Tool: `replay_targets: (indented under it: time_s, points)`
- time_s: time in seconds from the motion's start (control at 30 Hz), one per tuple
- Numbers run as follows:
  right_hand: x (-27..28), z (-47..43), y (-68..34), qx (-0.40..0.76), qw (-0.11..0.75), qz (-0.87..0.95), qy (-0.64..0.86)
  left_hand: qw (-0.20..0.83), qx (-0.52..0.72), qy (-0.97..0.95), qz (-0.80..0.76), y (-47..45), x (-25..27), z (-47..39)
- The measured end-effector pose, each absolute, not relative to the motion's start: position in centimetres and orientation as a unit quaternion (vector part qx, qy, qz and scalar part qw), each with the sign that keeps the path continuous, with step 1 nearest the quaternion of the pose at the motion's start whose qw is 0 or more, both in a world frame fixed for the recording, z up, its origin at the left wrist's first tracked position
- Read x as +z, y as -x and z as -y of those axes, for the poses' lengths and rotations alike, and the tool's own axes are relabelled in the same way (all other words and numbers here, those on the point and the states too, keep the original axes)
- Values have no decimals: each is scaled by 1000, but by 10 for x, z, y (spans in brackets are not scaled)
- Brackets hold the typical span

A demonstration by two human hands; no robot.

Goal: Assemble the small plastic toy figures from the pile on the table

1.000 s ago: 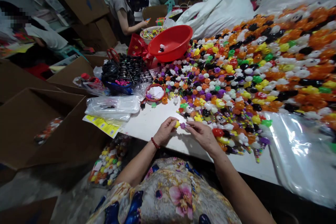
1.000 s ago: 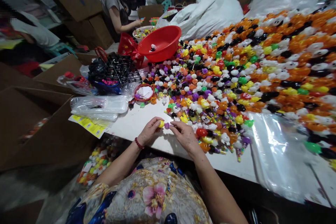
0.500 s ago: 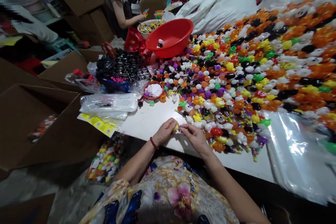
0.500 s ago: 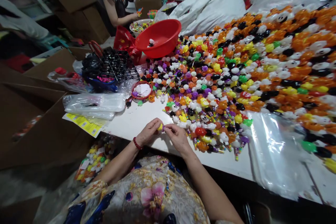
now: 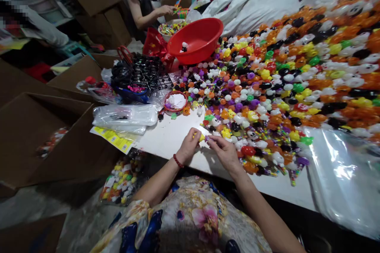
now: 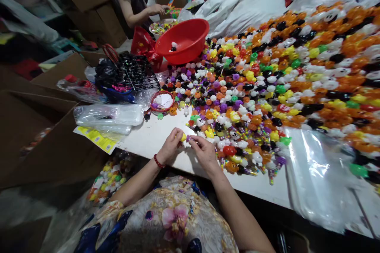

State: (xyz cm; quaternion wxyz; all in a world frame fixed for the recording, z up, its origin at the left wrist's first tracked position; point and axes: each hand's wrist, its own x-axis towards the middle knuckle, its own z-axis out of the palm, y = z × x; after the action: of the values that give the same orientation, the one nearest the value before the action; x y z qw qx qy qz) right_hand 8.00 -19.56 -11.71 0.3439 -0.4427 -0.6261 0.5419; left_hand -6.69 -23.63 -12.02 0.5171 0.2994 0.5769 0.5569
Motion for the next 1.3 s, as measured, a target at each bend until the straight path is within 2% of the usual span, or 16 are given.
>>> replay_targets:
  time_s: [0.23, 0.3, 0.37, 0.43, 0.5, 0.63, 0.73, 0.83, 0.9, 0.97, 1.07, 1.17, 1.23, 1.3]
  points:
    - [-104, 192, -91, 464, 331, 705, 422, 565, 521, -339, -543, 62, -137, 240]
    - [-90, 173, -109, 369, 379, 722, 446, 487, 524, -363, -597, 73, -136, 228]
    - [-75, 150, -126, 219, 432, 732, 479, 333, 518, -399, -680, 91, -134, 210]
    - [-62, 130, -135, 64, 438, 739, 508, 200, 475, -456, -726, 110, -131, 191]
    - [-55, 120, -127, -15, 382, 771, 509, 147, 394, -518, -745, 127, -131, 174]
    - [-66, 129, -70, 33, 142, 895, 422, 131, 279, -571, -761, 141, -137, 155]
    - [-83, 141, -29, 52, -2, 930, 364, 147, 306, -584, -737, 142, -140, 157]
    - [-97, 143, -13, 34, -43, 937, 344, 212, 403, -540, -708, 141, -139, 169]
    - [-103, 141, -12, 30, -32, 937, 345, 291, 496, -440, -689, 137, -137, 181]
    - [-106, 138, -14, 36, -10, 936, 351, 414, 569, -307, -640, 132, -135, 194]
    - [-103, 135, -23, 65, 48, 921, 381, 561, 627, -153, -519, 125, -131, 212]
    - [-96, 143, -38, 141, 193, 877, 416, 599, 660, -93, -444, 119, -125, 225]
    - [-91, 156, -51, 246, 305, 814, 430, 607, 668, -78, -423, 114, -121, 230]
    - [-87, 173, -62, 362, 368, 740, 431, 608, 676, -74, -409, 109, -118, 232]
